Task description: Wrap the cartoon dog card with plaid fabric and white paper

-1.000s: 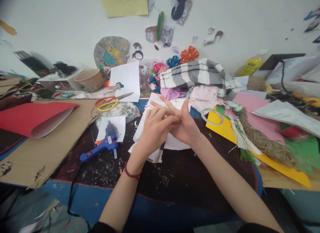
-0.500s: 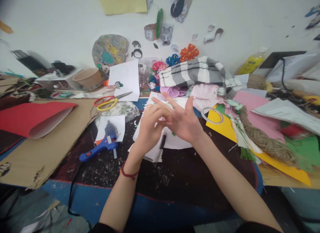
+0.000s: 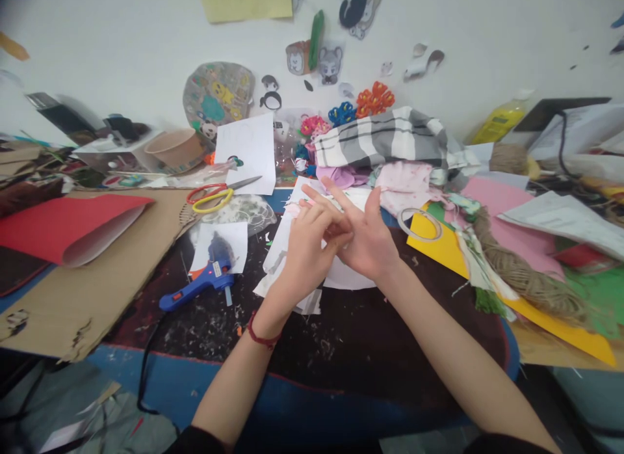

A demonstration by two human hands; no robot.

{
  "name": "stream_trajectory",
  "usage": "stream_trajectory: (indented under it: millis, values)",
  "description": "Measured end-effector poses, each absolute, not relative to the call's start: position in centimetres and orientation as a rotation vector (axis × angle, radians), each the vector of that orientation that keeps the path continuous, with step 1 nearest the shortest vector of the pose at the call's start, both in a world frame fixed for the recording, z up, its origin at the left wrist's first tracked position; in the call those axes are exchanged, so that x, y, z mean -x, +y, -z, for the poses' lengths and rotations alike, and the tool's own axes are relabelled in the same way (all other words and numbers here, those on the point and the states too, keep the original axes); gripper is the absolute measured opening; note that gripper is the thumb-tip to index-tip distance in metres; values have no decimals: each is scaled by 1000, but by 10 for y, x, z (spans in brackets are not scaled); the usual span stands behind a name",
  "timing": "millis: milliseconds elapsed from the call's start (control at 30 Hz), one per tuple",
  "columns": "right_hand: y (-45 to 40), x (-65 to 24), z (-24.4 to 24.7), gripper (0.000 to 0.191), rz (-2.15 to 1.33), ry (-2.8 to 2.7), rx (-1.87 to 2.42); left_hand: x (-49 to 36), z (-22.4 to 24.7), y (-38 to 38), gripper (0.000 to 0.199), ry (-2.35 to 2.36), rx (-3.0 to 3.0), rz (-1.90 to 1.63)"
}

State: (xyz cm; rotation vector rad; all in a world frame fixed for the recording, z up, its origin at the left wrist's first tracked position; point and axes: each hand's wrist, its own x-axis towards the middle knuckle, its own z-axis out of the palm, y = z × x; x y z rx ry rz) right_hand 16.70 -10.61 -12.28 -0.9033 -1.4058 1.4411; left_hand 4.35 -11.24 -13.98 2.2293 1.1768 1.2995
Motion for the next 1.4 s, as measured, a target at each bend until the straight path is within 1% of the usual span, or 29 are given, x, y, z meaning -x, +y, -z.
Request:
stream_trajectory:
  millis: [167, 300, 433, 500, 567, 667, 733, 800, 867, 1000, 1067, 1200, 1267, 1333, 1400]
  values:
    - [-106, -166, 127, 80, -1603, -1295, 777, -38, 138, -114, 7, 1223, -2309, -1216]
    - [-107, -168, 125, 82, -1636, -1317, 751, -37, 135, -115, 8, 1202, -2218, -1251]
    - [-103, -170, 121, 79, -1553, -1393, 789, -25, 129, -114, 14, 882, -1846, -1319]
    - [-99, -171, 124, 71, -1487, -1382, 808, -16, 126, -113, 12, 713, -1593, -1378]
    - [-95, -170, 133, 57, -1396, -1419, 839, -7, 123, -111, 11, 614, -1352, -1504]
    - [-92, -167, 148, 40, -1164, -1798, 980, 2, 121, -108, 16, 579, -1066, -1714]
    - [-92, -165, 155, 26, -978, -2086, 1071, 6, 120, -106, 20, 623, -983, -1759]
    - [-93, -164, 158, 19, -821, -2224, 1105, 8, 121, -105, 20, 682, -991, -1751]
    - [-93, -164, 159, 17, -732, -2259, 1101, 11, 120, -106, 18, 751, -1079, -1686]
    - [-90, -167, 160, 15, -684, -2277, 1057, 19, 115, -119, 16, 925, -1323, -1397]
    - [-89, -169, 160, 14, -644, -2275, 1044, 24, 111, -130, 14, 1022, -1403, -1318]
    - [-90, -172, 151, 11, -527, -2244, 1035, 32, 106, -154, 6, 1291, -1550, -1304]
    - [-96, -173, 144, 10, -464, -2222, 1003, 35, 107, -166, 5, 1373, -1605, -1311]
    - [-105, -174, 141, 13, -414, -2218, 966, 38, 110, -175, 5, 1422, -1644, -1321]
    - [-117, -175, 142, 20, -392, -2267, 946, 42, 114, -182, 5, 1457, -1674, -1327]
